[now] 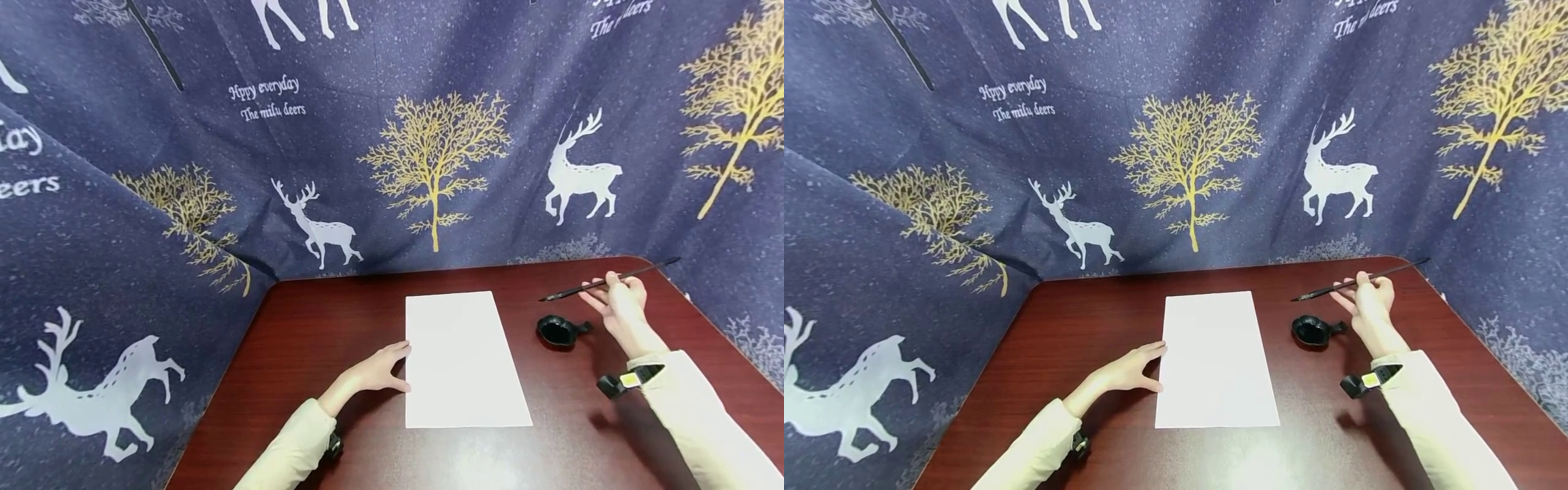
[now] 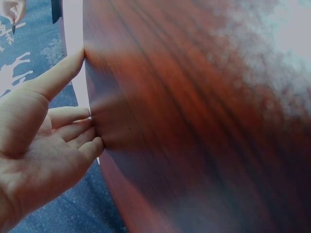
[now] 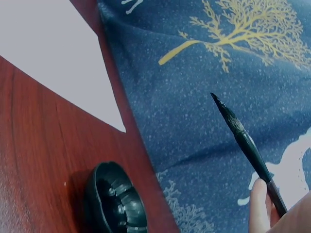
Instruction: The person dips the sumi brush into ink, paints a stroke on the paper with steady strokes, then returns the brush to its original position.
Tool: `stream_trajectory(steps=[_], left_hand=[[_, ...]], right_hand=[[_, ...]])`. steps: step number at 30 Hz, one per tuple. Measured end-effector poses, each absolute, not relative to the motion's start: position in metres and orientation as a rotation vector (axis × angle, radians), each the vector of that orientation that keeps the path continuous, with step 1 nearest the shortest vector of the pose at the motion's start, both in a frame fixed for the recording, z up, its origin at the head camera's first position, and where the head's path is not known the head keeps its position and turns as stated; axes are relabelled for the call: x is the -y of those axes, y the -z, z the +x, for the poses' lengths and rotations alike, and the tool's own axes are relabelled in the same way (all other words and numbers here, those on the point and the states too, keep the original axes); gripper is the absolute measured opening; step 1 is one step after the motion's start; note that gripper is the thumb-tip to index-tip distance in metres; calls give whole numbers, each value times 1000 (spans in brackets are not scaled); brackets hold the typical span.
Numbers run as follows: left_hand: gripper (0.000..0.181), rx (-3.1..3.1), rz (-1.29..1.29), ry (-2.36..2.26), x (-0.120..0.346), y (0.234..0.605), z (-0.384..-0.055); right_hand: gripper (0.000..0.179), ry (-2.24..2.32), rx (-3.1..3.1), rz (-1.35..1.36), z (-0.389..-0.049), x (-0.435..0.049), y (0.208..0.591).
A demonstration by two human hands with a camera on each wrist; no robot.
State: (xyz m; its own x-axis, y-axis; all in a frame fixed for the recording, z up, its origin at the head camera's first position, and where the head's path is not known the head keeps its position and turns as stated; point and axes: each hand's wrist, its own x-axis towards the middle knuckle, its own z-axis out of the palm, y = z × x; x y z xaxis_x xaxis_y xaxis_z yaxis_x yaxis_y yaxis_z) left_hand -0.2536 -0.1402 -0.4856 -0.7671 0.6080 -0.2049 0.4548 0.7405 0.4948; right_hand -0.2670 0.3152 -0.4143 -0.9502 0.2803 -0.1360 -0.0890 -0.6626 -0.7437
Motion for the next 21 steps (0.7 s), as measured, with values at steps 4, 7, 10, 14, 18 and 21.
stream_trajectory(steps=[4, 7, 10, 14, 18, 21], left_hand=[[83, -2598, 825, -598, 140, 487, -254], [82, -2603, 823, -591, 141, 487, -255], [83, -2597, 825, -588, 140, 486, -254], [83, -2600, 832, -610, 139, 483, -255], [82, -2609, 821, -599, 140, 484, -255], [82, -2601, 819, -596, 141, 485, -254]], right_hand=[[7, -2641, 1193, -348, -273, -307, 411], [8, -2629, 1205, -358, -276, -301, 410], [9, -2622, 1219, -369, -277, -296, 409], [9, -2599, 1248, -332, -280, -287, 405], [10, -2587, 1279, -316, -283, -277, 403], [9, -2577, 1294, -326, -284, -271, 403]])
